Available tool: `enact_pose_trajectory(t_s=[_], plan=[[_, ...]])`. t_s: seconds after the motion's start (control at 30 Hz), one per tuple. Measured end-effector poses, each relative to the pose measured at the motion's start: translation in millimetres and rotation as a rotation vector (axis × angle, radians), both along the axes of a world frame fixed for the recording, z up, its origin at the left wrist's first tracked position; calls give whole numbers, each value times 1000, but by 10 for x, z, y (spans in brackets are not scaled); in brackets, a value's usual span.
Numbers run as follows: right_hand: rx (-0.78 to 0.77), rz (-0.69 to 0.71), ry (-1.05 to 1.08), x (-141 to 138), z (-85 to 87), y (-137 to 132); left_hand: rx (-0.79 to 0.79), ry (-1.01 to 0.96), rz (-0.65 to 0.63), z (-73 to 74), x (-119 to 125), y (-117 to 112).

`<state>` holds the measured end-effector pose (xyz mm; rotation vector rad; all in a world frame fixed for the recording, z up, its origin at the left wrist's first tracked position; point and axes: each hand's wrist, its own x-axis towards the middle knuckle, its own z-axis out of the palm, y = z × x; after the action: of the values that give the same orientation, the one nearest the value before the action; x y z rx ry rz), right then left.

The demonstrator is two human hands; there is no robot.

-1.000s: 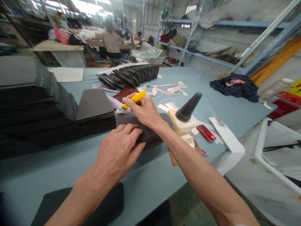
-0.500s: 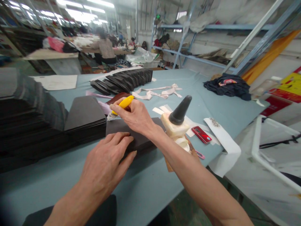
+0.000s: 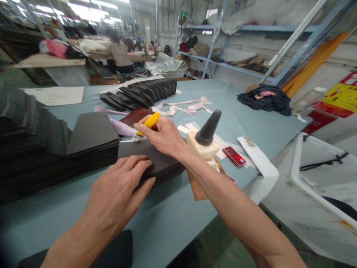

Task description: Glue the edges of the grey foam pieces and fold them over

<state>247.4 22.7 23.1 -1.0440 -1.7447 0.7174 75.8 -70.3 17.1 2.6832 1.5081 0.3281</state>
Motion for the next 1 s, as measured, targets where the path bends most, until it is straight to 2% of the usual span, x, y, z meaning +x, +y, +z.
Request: enact_pose_trajectory(t_s=[0.53,1.0], plan=[[0,-66,-37,492,-7,-114,118,11,-61,-76,-50,6],[14,-153,-114,870,31,-240,94,36,-60,-70,-72,43]])
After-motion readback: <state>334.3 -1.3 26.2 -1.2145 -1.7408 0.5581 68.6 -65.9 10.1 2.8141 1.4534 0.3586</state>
